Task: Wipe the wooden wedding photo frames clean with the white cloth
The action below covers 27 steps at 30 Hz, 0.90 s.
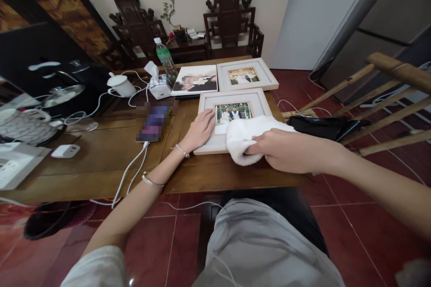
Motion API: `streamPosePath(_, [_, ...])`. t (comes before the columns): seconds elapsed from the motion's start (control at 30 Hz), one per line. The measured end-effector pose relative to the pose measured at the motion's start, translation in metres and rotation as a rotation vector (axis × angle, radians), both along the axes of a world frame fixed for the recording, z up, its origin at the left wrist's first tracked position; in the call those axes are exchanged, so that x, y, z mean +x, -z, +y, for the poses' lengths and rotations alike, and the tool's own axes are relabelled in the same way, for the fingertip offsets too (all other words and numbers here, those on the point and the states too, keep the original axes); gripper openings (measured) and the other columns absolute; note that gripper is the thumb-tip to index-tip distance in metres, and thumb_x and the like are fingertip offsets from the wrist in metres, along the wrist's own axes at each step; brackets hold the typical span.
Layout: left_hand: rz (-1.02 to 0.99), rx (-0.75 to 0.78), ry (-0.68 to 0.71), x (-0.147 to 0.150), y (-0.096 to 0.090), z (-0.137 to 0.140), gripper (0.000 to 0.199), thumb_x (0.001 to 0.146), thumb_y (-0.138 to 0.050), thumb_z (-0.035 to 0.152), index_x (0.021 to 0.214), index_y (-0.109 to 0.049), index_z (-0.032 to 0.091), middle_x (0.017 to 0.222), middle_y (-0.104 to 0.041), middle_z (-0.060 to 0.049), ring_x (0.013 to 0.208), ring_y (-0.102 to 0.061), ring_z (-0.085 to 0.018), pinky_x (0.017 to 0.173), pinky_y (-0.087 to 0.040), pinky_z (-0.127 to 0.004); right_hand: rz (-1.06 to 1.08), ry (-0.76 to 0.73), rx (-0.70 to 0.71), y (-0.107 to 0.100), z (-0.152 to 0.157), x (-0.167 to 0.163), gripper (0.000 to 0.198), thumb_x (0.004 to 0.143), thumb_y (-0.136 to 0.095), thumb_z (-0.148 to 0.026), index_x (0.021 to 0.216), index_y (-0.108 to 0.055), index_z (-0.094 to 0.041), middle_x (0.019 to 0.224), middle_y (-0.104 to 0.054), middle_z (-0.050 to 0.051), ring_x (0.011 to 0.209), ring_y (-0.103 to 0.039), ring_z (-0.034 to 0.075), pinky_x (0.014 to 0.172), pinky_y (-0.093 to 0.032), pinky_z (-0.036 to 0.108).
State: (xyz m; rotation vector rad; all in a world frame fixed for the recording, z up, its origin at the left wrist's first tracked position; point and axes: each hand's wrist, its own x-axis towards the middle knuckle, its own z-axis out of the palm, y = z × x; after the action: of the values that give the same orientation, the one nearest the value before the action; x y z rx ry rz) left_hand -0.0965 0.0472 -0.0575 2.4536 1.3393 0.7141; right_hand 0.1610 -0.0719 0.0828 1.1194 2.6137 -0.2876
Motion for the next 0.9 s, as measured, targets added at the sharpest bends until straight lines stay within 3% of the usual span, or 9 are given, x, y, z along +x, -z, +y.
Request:
streamPosePath(0.1, [0.007,0.008,0.008,-0.001,0.0,0.0,0.051,0.107,-0.032,0.046,0.144,-0.055,0.018,0.158,-0.049,-0.012,0.151,-0.039,-0.026,0.127,-0.029,-0.05,0.043,0.034,0.074,0.017,0.012,-0.003,0.057,0.083,-0.046,0.003,0.127,-0.072,-0.02,0.109,-0.076,0.013,0.086,-0.07,0.022,0.069,-0.044,0.029])
streamPosePath(0.17, [0.011,0.006,0.015,-0.001,0.0,0.0,0.051,0.107,-0.032,0.046,0.143,-0.056,0.018,0.158,-0.049,-0.013,0.151,-0.039,-0.026,0.127,-0.029,-0.05,0.065,0.063,0.199,0.037,0.033,-0.003,0.061,0.084,-0.044,0.003,0.136,-0.066,-0.019,0.129,-0.07,0.015,0.104,-0.069,0.025,0.081,-0.048,0.031])
streamPosePath(0.27, [0.014,0.003,0.009,-0.001,0.0,0.001,0.052,0.107,-0.032,0.046,0.142,-0.056,0.017,0.159,-0.047,-0.014,0.153,-0.036,-0.027,0.127,-0.028,-0.051,0.08,0.119,0.381,0.059,0.077,0.001,0.067,0.085,-0.04,0.006,0.146,-0.058,-0.015,0.155,-0.05,0.017,0.134,-0.053,0.03,0.103,-0.044,0.039])
streamPosePath(0.4, [0.009,0.021,-0.017,-0.003,0.002,0.002,0.054,0.107,-0.032,0.046,0.142,-0.056,0.013,0.16,-0.045,-0.017,0.155,-0.031,-0.029,0.128,-0.025,-0.052,0.056,0.222,0.495,0.067,0.133,0.005,0.067,0.088,-0.035,0.005,0.151,-0.052,-0.012,0.165,-0.036,0.019,0.147,-0.035,0.038,0.112,-0.033,0.048])
streamPosePath(0.5, [-0.006,0.024,-0.037,-0.005,0.005,0.004,0.055,0.107,-0.032,0.046,0.143,-0.055,0.011,0.161,-0.044,-0.018,0.155,-0.032,-0.03,0.129,-0.024,-0.051,0.01,0.204,0.496,0.069,0.148,0.002,0.059,0.091,-0.038,0.001,0.145,-0.059,-0.011,0.162,-0.041,0.019,0.143,-0.038,0.039,0.111,-0.031,0.05])
streamPosePath(0.67, [-0.033,0.042,-0.05,-0.005,0.009,0.007,0.055,0.106,-0.033,0.044,0.143,-0.055,0.011,0.16,-0.045,-0.018,0.154,-0.034,-0.03,0.129,-0.023,-0.052,-0.024,0.116,0.453,0.066,0.112,-0.003,0.051,0.091,-0.04,-0.002,0.131,-0.069,-0.012,0.138,-0.062,0.02,0.119,-0.057,0.035,0.093,-0.04,0.042])
streamPosePath(0.8, [-0.027,0.035,-0.054,-0.004,0.009,0.007,0.054,0.105,-0.034,0.042,0.144,-0.054,0.01,0.16,-0.044,-0.019,0.154,-0.034,-0.03,0.129,-0.023,-0.052,0.002,0.042,0.244,0.038,0.059,-0.001,0.048,0.086,-0.048,-0.002,0.121,-0.075,-0.018,0.11,-0.075,0.014,0.095,-0.068,0.025,0.078,-0.042,0.032])
streamPosePath(0.9, [-0.015,0.031,-0.059,-0.003,0.008,0.007,0.053,0.105,-0.035,0.04,0.144,-0.053,0.01,0.159,-0.046,-0.019,0.154,-0.033,-0.031,0.129,-0.023,-0.053,0.016,-0.017,0.073,0.013,0.024,-0.004,0.045,0.084,-0.049,-0.001,0.112,-0.078,-0.021,0.095,-0.076,0.011,0.083,-0.07,0.023,0.067,-0.039,0.03])
